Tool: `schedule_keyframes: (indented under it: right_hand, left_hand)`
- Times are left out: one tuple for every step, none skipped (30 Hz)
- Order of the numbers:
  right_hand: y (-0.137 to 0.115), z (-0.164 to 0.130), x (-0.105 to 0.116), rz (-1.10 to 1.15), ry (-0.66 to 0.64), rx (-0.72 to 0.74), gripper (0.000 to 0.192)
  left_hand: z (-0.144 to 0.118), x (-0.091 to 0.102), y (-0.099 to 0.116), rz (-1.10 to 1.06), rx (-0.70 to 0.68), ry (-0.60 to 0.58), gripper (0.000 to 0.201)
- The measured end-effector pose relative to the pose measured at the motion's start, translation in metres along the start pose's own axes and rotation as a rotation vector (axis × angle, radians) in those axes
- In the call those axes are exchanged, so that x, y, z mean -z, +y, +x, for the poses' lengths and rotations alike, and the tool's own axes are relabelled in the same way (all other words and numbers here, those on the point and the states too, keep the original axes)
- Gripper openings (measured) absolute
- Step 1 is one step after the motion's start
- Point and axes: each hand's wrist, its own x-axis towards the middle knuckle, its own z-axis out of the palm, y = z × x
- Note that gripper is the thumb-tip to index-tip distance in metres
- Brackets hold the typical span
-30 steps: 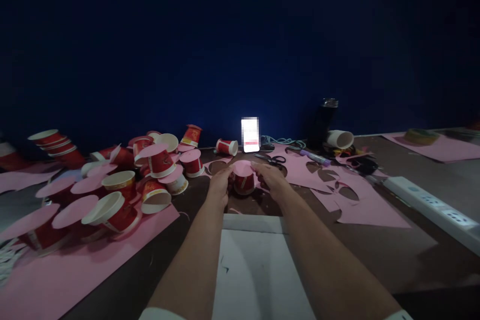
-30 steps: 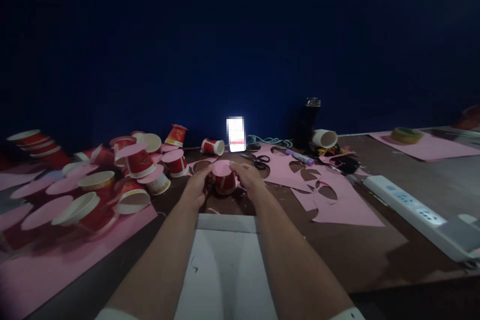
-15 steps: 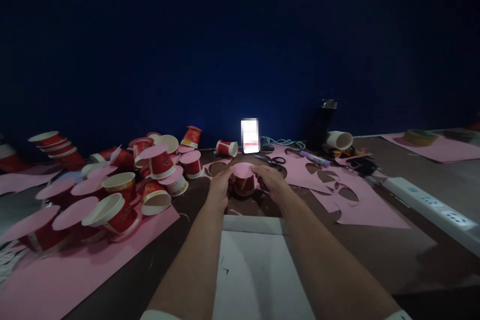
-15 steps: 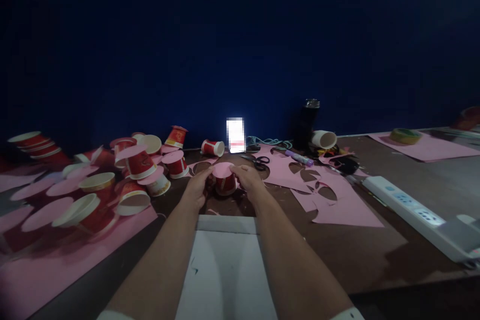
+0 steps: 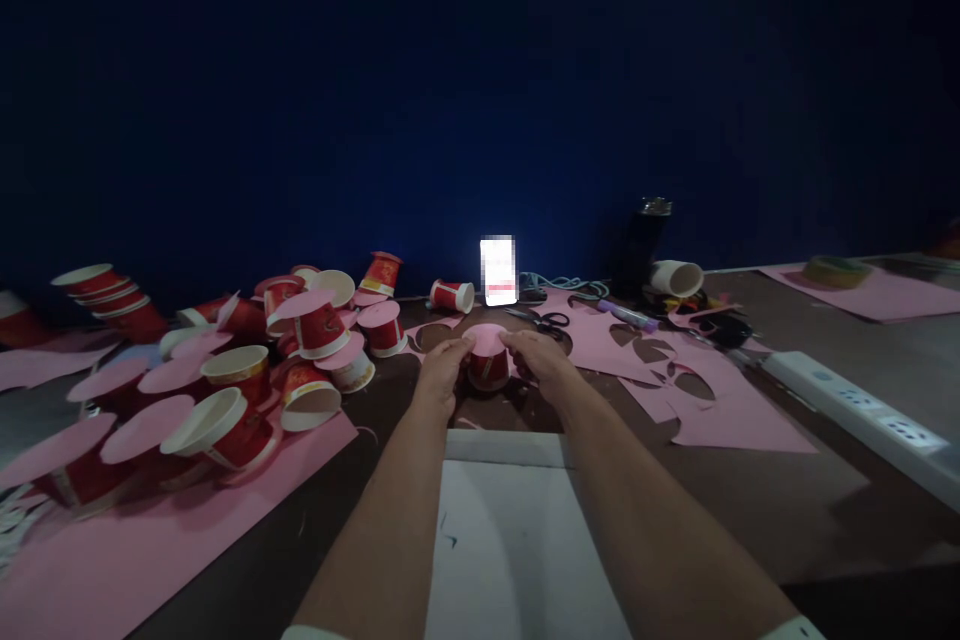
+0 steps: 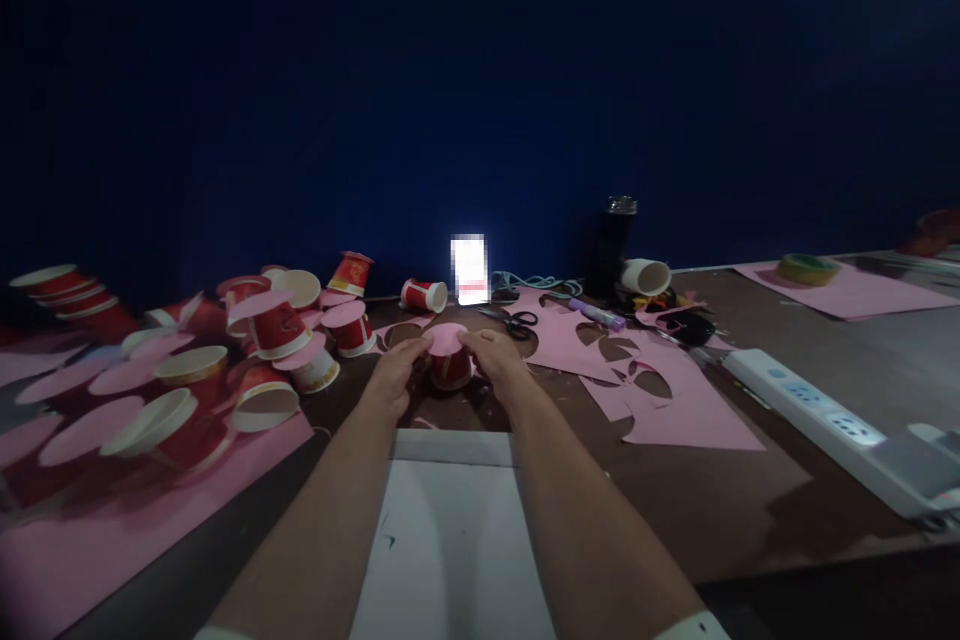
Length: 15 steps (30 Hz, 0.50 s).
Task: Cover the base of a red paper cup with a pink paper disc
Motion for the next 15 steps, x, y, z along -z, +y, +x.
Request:
schedule_keyframes:
  right_hand:
    - [-0.0002,-0.0002,0.0,0.003,-0.004,-0.001,0.031]
    - [-0.0004,-0.0004,0.0,0.003,-0.007,-0.001,0.031]
    - [-0.0005,-0.0007,0.0001,0.002,-0.008,-0.001,0.031]
    - [-0.0006,-0.001,0.0003,-0.001,-0.009,-0.001,0.032]
    - [-0.0006,-0.0013,0.0005,-0.002,-0.01,-0.002,0.032]
    - [-0.0006,-0.0015,0.0008,-0.003,-0.014,-0.002,0.033]
    - [-0.0006,-0.0017,0.0012,-0.004,-0.019,-0.001,0.033]
    - [-0.0005,-0.002,0.0017,-0.008,-0.024,0.0,0.034]
    - [-0.0004,-0.0021,0.0021,-0.016,-0.029,0.0,0.034]
    - [-0.0002,-0.0022,0.0026,-0.026,-0.033,-0.001,0.035]
    - [0.0,-0.0022,0.0031,-0.036,-0.035,-0.004,0.036]
    - [0.0002,-0.002,0.0035,-0.047,-0.036,-0.007,0.036]
    - [0.0006,-0.0016,0.0039,-0.056,-0.035,-0.011,0.036]
    - [0.001,-0.0011,0.0042,-0.063,-0.032,-0.013,0.036]
    - [0.0013,-0.0006,0.0044,-0.068,-0.03,-0.014,0.036]
  left_hand:
    - [0.0001,0.0003,-0.0002,0.001,-0.004,-0.004,0.041]
    - [0.0002,0.0006,-0.0005,0.004,-0.002,-0.008,0.041]
    - [0.0004,0.0008,-0.0008,0.007,0.003,-0.01,0.041]
    - [0.0006,0.001,-0.0012,0.008,0.005,-0.011,0.041]
    - [0.0007,0.001,-0.0015,0.008,0.006,-0.011,0.041]
    - [0.0007,0.001,-0.0017,0.005,0.005,-0.01,0.04]
    - [0.0006,0.0008,-0.0019,0.001,0.004,-0.009,0.04]
    - [0.0004,0.0005,-0.0019,-0.004,0.003,-0.006,0.039]
    - [0.0,0.0003,-0.0017,-0.01,0.004,-0.004,0.039]
    - [-0.0005,0.0,-0.0014,-0.015,0.005,-0.002,0.039]
    - [-0.001,-0.0003,-0.001,-0.018,0.007,0.0,0.038]
    - [-0.0016,-0.0005,-0.0006,-0.019,0.009,0.002,0.038]
    - [-0.002,-0.0006,-0.0002,-0.018,0.009,0.004,0.038]
    - [-0.0025,-0.0007,0.0002,-0.016,0.009,0.007,0.037]
    - [-0.0028,-0.0007,0.0005,-0.011,0.012,0.008,0.037]
